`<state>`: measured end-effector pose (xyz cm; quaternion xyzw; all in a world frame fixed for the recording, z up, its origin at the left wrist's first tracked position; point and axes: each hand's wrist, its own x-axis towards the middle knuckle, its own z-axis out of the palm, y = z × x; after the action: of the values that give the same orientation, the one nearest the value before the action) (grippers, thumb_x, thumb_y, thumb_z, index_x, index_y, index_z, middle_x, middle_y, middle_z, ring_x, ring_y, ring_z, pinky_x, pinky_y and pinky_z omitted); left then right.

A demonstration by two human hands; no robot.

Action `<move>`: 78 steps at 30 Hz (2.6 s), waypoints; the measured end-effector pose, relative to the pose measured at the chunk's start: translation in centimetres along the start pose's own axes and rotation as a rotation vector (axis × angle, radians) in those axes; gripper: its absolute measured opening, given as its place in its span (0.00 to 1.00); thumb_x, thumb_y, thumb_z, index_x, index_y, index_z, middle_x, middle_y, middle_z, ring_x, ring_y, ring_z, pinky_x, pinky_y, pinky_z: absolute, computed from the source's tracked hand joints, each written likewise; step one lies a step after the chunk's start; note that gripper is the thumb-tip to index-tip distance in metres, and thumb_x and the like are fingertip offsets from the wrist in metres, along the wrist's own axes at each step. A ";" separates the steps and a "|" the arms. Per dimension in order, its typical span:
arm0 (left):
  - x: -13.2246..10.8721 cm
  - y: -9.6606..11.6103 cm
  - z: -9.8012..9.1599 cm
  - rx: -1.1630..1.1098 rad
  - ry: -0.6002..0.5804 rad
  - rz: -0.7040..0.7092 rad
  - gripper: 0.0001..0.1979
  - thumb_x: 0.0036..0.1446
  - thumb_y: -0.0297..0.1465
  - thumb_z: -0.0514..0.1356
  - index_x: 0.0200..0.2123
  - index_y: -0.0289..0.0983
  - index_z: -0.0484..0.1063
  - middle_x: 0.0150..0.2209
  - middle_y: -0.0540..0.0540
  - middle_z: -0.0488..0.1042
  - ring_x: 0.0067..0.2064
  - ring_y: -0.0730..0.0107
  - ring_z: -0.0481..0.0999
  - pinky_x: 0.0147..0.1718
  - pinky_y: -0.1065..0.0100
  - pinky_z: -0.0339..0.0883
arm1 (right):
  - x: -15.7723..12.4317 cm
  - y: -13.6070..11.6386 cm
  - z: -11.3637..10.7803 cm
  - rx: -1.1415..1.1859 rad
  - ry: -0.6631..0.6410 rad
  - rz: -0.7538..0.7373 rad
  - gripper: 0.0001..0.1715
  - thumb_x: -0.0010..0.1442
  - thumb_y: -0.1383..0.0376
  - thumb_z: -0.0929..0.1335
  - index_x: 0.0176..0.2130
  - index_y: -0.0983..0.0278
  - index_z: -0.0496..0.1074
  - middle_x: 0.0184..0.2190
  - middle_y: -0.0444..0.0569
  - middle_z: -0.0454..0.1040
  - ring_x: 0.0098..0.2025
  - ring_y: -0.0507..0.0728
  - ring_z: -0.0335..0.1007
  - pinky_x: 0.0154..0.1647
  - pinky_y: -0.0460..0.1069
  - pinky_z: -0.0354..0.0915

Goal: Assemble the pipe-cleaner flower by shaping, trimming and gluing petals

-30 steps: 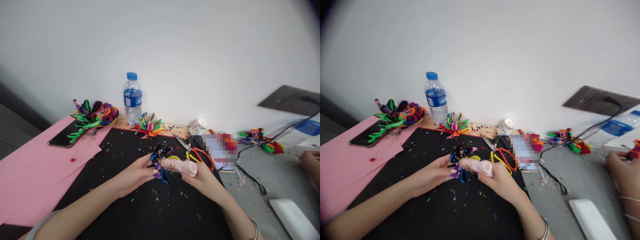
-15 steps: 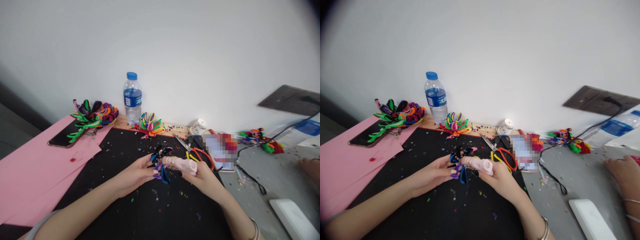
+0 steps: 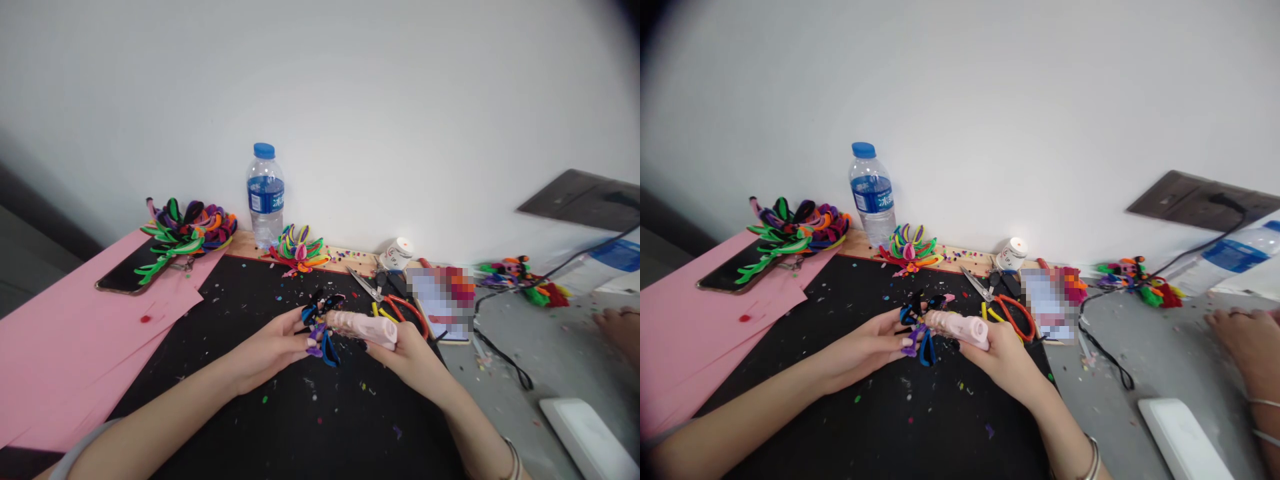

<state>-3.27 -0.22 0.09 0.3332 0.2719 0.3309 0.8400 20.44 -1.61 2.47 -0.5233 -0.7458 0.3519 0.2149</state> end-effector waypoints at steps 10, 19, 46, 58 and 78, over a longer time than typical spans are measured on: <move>0.0 0.0 -0.2 -0.006 -0.001 0.023 0.22 0.48 0.21 0.60 0.48 0.40 0.66 0.45 0.43 0.70 0.47 0.64 0.68 0.50 0.60 0.56 | 0.0 -0.3 -0.3 -0.030 0.003 0.012 0.12 0.54 0.62 0.62 0.23 0.65 0.60 0.20 0.41 0.53 0.22 0.47 0.45 0.20 0.43 0.47; 0.0 -0.1 -0.4 -0.020 0.006 0.034 0.19 0.49 0.21 0.59 0.46 0.39 0.68 0.41 0.46 0.71 0.43 0.69 0.69 0.48 0.64 0.58 | -0.1 -0.2 -0.4 -0.035 0.000 0.021 0.13 0.54 0.64 0.62 0.22 0.65 0.57 0.19 0.40 0.51 0.22 0.47 0.44 0.20 0.43 0.46; 0.2 0.0 -0.6 -0.047 0.006 0.054 0.20 0.50 0.19 0.58 0.47 0.38 0.67 0.42 0.44 0.72 0.43 0.70 0.70 0.47 0.66 0.59 | -0.2 -0.3 -0.4 -0.019 -0.029 0.013 0.12 0.55 0.65 0.62 0.22 0.66 0.58 0.19 0.40 0.50 0.21 0.46 0.43 0.19 0.42 0.45; 0.2 0.0 -0.6 -0.048 0.007 0.051 0.20 0.50 0.19 0.58 0.47 0.38 0.67 0.44 0.43 0.71 0.45 0.68 0.69 0.48 0.64 0.57 | -0.1 -0.3 -0.2 0.026 -0.078 -0.005 0.07 0.53 0.68 0.62 0.31 0.67 0.68 0.21 0.40 0.61 0.22 0.47 0.50 0.21 0.42 0.50; 0.1 0.0 -0.5 -0.068 -0.010 0.023 0.22 0.50 0.20 0.58 0.49 0.40 0.66 0.47 0.43 0.70 0.48 0.66 0.68 0.50 0.64 0.55 | -0.1 -0.9 -0.4 0.037 -0.103 -0.021 0.06 0.53 0.67 0.62 0.29 0.66 0.67 0.20 0.41 0.60 0.21 0.47 0.47 0.21 0.42 0.50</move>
<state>-3.57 0.04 -0.26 0.3093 0.2523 0.3480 0.8482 20.23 -1.77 3.38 -0.4924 -0.7548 0.3897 0.1897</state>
